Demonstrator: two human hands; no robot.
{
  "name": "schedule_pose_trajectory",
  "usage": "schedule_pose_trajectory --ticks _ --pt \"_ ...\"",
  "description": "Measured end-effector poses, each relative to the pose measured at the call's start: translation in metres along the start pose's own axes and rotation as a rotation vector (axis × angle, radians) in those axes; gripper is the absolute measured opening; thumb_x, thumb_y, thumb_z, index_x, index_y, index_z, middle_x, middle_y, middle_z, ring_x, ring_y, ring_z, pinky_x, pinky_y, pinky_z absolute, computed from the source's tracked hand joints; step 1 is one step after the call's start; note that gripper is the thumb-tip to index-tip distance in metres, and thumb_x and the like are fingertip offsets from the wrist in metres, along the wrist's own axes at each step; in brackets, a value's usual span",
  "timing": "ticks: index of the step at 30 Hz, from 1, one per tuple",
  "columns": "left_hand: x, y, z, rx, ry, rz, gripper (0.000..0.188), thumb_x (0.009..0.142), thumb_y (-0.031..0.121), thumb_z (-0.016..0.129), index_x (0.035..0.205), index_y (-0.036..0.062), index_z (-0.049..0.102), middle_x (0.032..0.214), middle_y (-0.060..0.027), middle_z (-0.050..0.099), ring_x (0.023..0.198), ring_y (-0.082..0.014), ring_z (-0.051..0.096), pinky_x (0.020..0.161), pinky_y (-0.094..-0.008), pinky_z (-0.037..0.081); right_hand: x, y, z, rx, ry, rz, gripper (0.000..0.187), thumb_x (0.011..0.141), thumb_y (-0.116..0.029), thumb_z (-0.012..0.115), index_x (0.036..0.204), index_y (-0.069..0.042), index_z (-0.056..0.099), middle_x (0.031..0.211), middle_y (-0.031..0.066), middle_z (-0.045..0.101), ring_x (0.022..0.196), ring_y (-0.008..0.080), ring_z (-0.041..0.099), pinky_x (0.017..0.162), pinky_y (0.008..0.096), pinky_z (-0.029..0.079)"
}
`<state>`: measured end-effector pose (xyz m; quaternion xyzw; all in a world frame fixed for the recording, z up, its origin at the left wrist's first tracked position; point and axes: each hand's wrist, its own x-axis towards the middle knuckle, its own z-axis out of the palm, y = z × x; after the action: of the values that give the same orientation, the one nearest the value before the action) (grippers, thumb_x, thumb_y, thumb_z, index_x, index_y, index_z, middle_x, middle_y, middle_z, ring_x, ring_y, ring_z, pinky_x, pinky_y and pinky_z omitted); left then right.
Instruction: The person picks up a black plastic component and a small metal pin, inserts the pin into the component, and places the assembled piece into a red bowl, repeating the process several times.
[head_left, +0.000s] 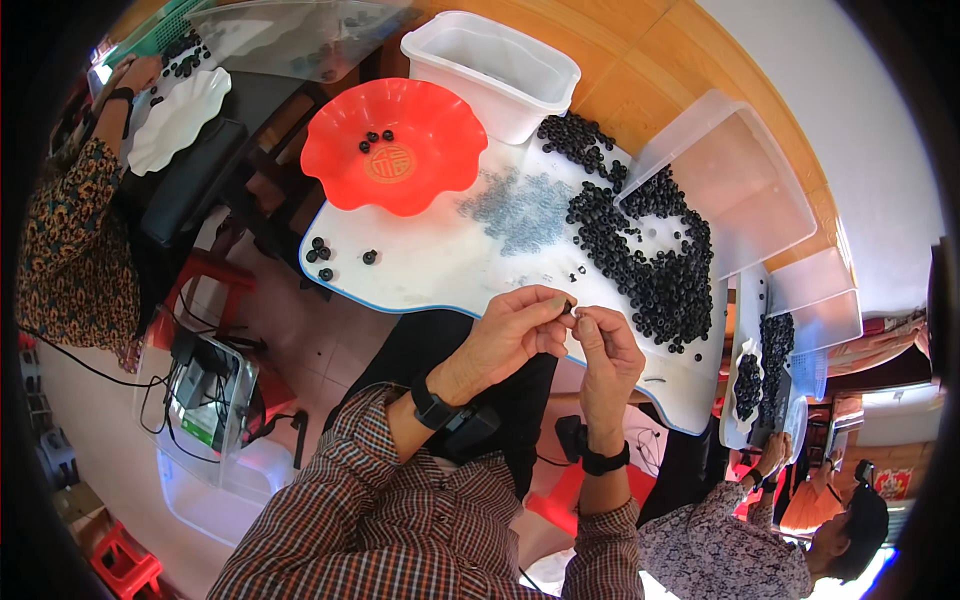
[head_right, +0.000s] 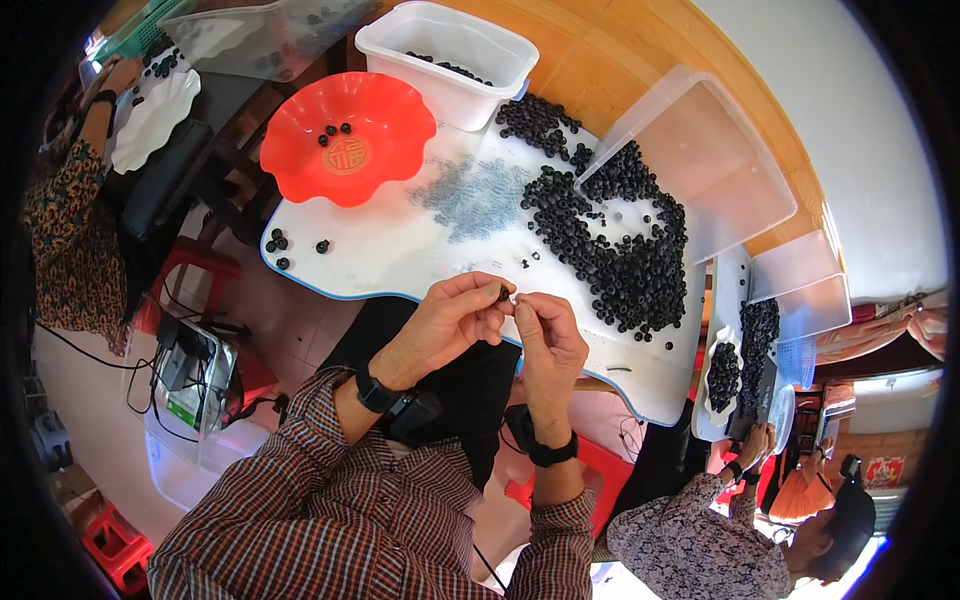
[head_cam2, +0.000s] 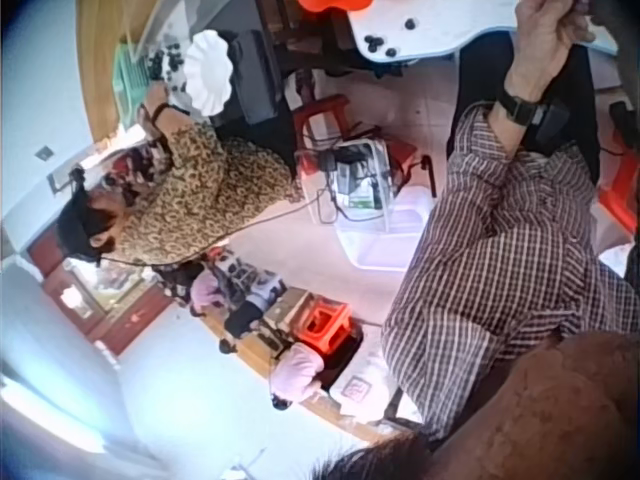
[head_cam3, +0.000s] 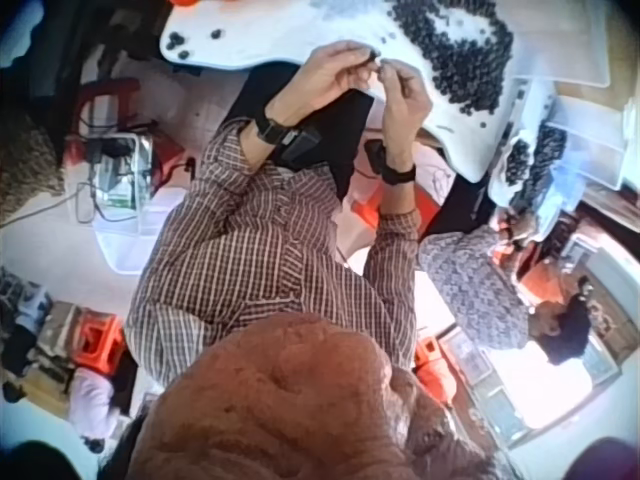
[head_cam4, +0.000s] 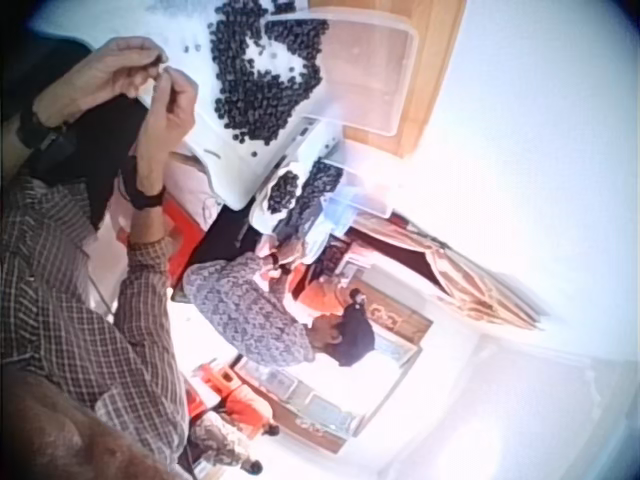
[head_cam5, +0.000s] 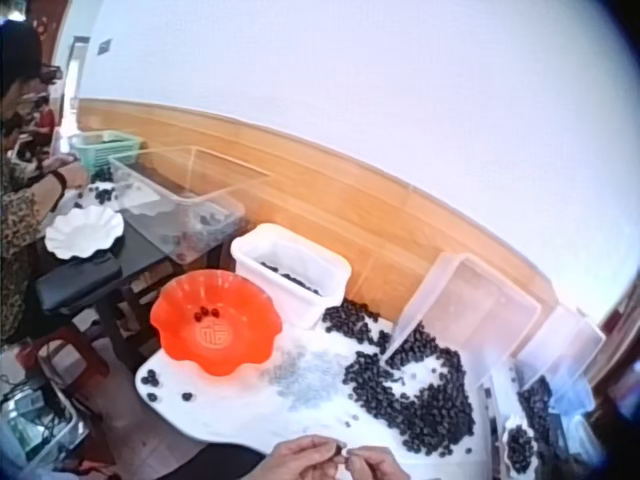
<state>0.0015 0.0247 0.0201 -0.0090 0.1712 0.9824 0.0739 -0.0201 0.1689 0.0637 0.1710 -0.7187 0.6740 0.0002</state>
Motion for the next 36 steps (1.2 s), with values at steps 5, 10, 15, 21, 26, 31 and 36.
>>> schedule_pose_trajectory --ticks 5,10,15,21,26,31,36 --pt "-0.006 0.002 0.000 0.041 -0.004 0.024 0.024 0.098 0.012 0.053 0.113 -0.0053 0.060 0.091 -0.0098 0.066 0.069 -0.0137 0.066 0.064 -0.0268 0.059 -0.002 -0.004 0.009 -0.023 -0.002 -0.047 0.007 0.091 0.000 0.062 0.098 0.002 0.064 0.100 0.0062 0.060 0.085 0.0104 0.060 0.072 0.0216 0.048" --pt "-0.014 0.006 0.000 0.091 -0.012 0.056 0.024 0.099 0.012 0.052 0.115 -0.0046 0.060 0.091 -0.0083 0.064 0.073 -0.0119 0.065 0.065 -0.0269 0.060 -0.004 -0.002 0.012 -0.111 -0.001 -0.070 0.008 0.090 0.000 0.064 0.097 0.001 0.064 0.100 0.0061 0.060 0.081 0.0098 0.058 0.070 0.0216 0.047" --pt "-0.022 0.010 -0.003 0.160 0.001 0.051 0.025 0.099 0.011 0.052 0.115 -0.0050 0.061 0.089 -0.0072 0.063 0.074 -0.0112 0.064 0.066 -0.0274 0.060 -0.007 -0.002 0.013 -0.186 -0.061 -0.058 0.010 0.087 -0.001 0.067 0.097 0.000 0.065 0.095 0.0051 0.061 0.077 0.0085 0.056 0.069 0.0220 0.047" --pt "-0.025 0.008 -0.014 0.227 0.021 0.031 0.022 0.097 0.009 0.055 0.112 -0.0050 0.063 0.085 -0.0071 0.064 0.072 -0.0115 0.064 0.063 -0.0274 0.060 -0.009 -0.002 0.011 -0.103 -0.127 0.113 0.009 0.087 -0.002 0.068 0.095 0.001 0.064 0.086 0.0031 0.065 0.074 0.0075 0.059 0.068 0.0208 0.048" --pt "-0.023 0.007 -0.021 0.265 0.032 0.024 0.022 0.097 0.009 0.056 0.112 -0.0046 0.063 0.085 -0.0074 0.065 0.070 -0.0116 0.064 0.062 -0.0271 0.060 -0.001 -0.004 0.011 -0.036 -0.172 0.267 0.008 0.088 -0.003 0.068 0.094 0.002 0.063 0.084 0.0045 0.066 0.075 0.0077 0.061 0.070 0.0205 0.049" --pt "-0.019 0.009 -0.031 0.180 0.044 0.022 0.023 0.098 0.011 0.054 0.113 -0.0042 0.062 0.084 -0.0069 0.064 0.069 -0.0115 0.064 0.062 -0.0271 0.059 0.010 0.005 0.016 0.036 -0.196 0.329 0.008 0.089 -0.003 0.067 0.094 0.002 0.063 0.083 0.0058 0.067 0.076 0.0085 0.062 0.071 0.0214 0.051" --pt "-0.016 0.008 -0.030 0.118 0.108 0.046 0.024 0.099 0.013 0.053 0.114 -0.0031 0.061 0.086 -0.0073 0.065 0.068 -0.0103 0.064 0.061 -0.0272 0.059 0.018 0.013 0.021 -0.053 -0.138 0.291 0.009 0.090 -0.005 0.066 0.093 0.002 0.063 0.084 0.0063 0.067 0.074 0.0092 0.062 0.069 0.0222 0.051"
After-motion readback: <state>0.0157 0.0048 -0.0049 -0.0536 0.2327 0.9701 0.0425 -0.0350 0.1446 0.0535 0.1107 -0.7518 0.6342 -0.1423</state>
